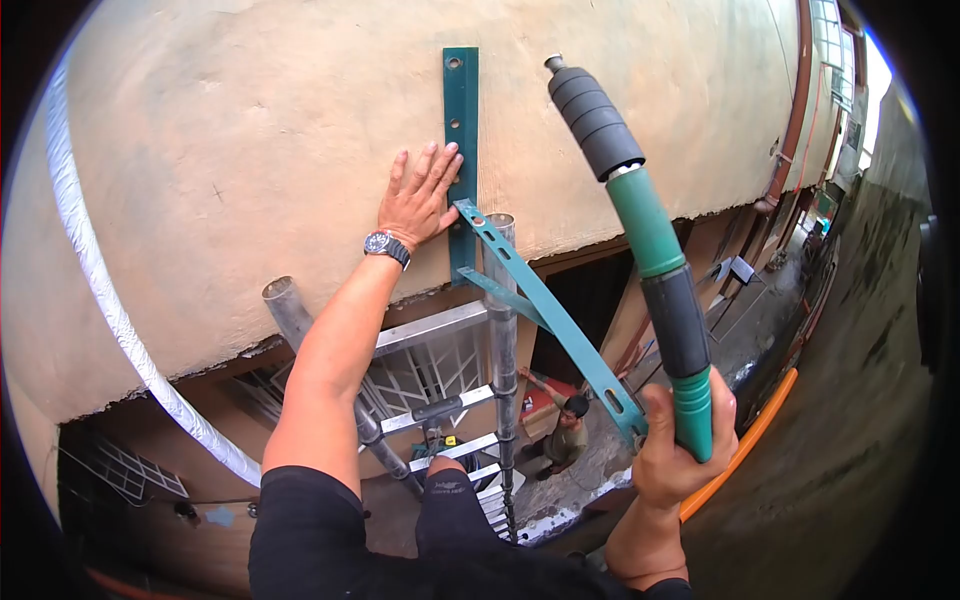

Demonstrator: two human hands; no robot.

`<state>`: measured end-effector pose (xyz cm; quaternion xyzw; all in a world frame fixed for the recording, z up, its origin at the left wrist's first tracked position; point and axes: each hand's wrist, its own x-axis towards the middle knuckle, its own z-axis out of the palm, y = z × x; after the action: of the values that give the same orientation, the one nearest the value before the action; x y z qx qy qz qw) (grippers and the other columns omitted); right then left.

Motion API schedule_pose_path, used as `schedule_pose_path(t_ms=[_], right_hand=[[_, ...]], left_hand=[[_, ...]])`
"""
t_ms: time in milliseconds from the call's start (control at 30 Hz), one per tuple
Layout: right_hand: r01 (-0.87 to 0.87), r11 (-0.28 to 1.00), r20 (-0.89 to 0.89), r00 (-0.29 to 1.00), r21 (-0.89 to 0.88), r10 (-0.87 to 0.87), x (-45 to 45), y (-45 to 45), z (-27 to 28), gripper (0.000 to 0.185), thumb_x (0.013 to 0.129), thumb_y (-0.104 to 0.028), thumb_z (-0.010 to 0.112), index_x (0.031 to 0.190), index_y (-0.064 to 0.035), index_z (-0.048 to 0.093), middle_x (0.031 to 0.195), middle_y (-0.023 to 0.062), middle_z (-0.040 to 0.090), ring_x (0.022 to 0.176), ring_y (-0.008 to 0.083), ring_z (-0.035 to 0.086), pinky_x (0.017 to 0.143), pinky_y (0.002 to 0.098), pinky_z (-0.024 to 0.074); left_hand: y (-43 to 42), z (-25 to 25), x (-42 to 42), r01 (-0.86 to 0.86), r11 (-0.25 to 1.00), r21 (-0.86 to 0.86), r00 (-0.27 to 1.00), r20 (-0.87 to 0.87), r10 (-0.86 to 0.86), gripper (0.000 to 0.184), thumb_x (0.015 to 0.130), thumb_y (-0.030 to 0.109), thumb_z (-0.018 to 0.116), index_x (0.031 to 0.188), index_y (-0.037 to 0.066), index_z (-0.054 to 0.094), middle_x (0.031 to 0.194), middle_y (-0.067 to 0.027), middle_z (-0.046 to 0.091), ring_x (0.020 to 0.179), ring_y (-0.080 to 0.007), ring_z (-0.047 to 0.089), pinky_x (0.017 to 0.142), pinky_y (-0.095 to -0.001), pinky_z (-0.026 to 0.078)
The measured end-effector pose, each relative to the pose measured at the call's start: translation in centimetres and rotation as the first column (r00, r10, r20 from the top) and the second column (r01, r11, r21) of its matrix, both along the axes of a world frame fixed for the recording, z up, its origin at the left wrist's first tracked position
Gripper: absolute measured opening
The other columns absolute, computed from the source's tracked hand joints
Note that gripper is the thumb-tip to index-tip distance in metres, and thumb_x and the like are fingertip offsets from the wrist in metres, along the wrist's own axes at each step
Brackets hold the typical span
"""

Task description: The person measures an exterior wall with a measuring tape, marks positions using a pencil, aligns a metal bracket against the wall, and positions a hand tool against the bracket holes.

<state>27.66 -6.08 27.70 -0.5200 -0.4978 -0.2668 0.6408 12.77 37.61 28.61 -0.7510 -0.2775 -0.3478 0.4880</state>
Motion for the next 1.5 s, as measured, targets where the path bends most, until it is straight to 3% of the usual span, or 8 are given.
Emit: schedule_pose_path(t_ms=[200, 367, 1100, 1200, 1300, 1400, 1433, 1500], right_hand=[[0.011, 1.0, -0.055, 0.998, 0.009, -0.01, 0.4, 0.2, -0.1, 0.044, 0.085, -0.01, 0.088, 0.115, 0.0103, 0.064, 0.099, 0.0184, 0.075, 0.074, 0.0218, 0.073, 0.069, 0.0312, 0.0566], [0.007, 1.0, 0.063, 0.998, -0.012, -0.006, 0.4, -0.1, 0.3, 0.047, 0.083, -0.012, 0.09, 0.115, 0.0082, 0.063, 0.099, 0.0198, 0.076, 0.077, 0.0261, 0.076, 0.072, 0.0334, 0.0588], [-0.019, 0.998, 0.064, 0.998, -0.06, 0.023, 1.1, -0.2, -0.2, 0.052, 0.079, -0.013, 0.092, 0.117, 0.0069, 0.063, 0.102, 0.0231, 0.075, 0.077, 0.0328, 0.076, 0.073, 0.0354, 0.0587], [-0.074, 0.997, 0.034, 0.997, -0.021, 0.075, 1.3, -0.1, -0.1, 0.051, 0.08, -0.014, 0.092, 0.118, 0.0068, 0.063, 0.099, 0.0206, 0.075, 0.075, 0.029, 0.075, 0.072, 0.0338, 0.0587], [-0.223, 0.964, -0.061, 0.974, -0.146, 0.216, 2.0, -0.6, 2.2, 0.051, 0.083, -0.016, 0.09, 0.119, 0.0064, 0.063, 0.093, 0.0155, 0.074, 0.075, 0.0215, 0.074, 0.068, 0.0319, 0.058], [-0.436, 0.864, -0.343, 0.875, -0.254, 0.341, 2.0, 0.5, 6.5, 0.039, 0.088, -0.015, 0.086, 0.114, 0.0048, 0.065, 0.081, 0.0078, 0.068, 0.073, 0.0111, 0.066, 0.065, 0.0285, 0.0535], [-0.317, 0.911, -0.129, 0.948, -0.264, 0.292, 3.3, 2.5, 7.1, 0.033, 0.088, -0.013, 0.084, 0.111, 0.0022, 0.066, 0.076, 0.0059, 0.065, 0.067, 0.0109, 0.058, 0.064, 0.0279, 0.0503], [-0.232, 0.91, 0.0, 0.969, -0.344, 0.247, 3.3, 5.0, 10.5, 0.03, 0.089, -0.014, 0.083, 0.109, 0.0003, 0.066, 0.072, 0.0088, 0.061, 0.062, 0.0145, 0.053, 0.061, 0.0306, 0.0474]], left_hand=[[0.8, -0.3, 0.2, -0.008, 0.999, 0.038, 1.0, 0.008, 0.008, 0.098, 0.077, 0.063, 0.071, 0.161, 0.021, 0.041, 0.171, 0.0029, 0.03, 0.158, -0.0197, 0.026, 0.131, -0.0551, 0.012], [1.0, -0.6, 0.3, -0.015, 1.0, 0.023, 1.0, 0.022, 0.015, 0.104, 0.072, 0.062, 0.076, 0.16, 0.02, 0.041, 0.17, 0.0019, 0.031, 0.157, -0.0197, 0.027, 0.131, -0.0553, 0.013], [1.1, -0.6, 0.4, -0.05, 0.998, 0.045, 0.999, 0.011, 0.049, 0.104, 0.07, 0.064, 0.076, 0.159, 0.021, 0.044, 0.169, 0.0031, 0.034, 0.157, -0.0189, 0.029, 0.13, -0.0542, 0.014], [1.1, -0.5, 0.6, -0.03, 0.998, 0.053, 0.999, 0.017, 0.029, 0.105, 0.07, 0.063, 0.076, 0.159, 0.019, 0.043, 0.169, 0.0016, 0.033, 0.156, -0.0192, 0.029, 0.13, -0.0537, 0.014], [0.9, -0.3, 0.4, -0.035, 0.998, 0.05, 0.999, 0.021, 0.034, 0.104, 0.069, 0.064, 0.076, 0.158, 0.02, 0.045, 0.169, 0.0016, 0.035, 0.156, -0.0194, 0.03, 0.13, -0.0538, 0.014], [0.8, -0.4, 0.2, -0.015, 0.999, 0.044, 1.0, 0.018, 0.014, 0.103, 0.07, 0.065, 0.075, 0.157, 0.02, 0.046, 0.168, 0.0013, 0.036, 0.156, -0.0199, 0.03, 0.13, -0.0533, 0.015], [0.8, -0.3, 0.1, -0.018, 0.999, 0.047, 0.999, 0.042, 0.016, 0.103, 0.07, 0.065, 0.075, 0.157, 0.02, 0.046, 0.168, 0.0013, 0.036, 0.156, -0.0199, 0.03, 0.13, -0.0533, 0.015], [0.9, -0.3, 0.1, 0.049, 0.998, 0.038, 0.998, 0.036, -0.05, 0.101, 0.071, 0.065, 0.074, 0.156, 0.02, 0.047, 0.168, 0.0011, 0.036, 0.156, -0.02, 0.031, 0.131, -0.0529, 0.015]])
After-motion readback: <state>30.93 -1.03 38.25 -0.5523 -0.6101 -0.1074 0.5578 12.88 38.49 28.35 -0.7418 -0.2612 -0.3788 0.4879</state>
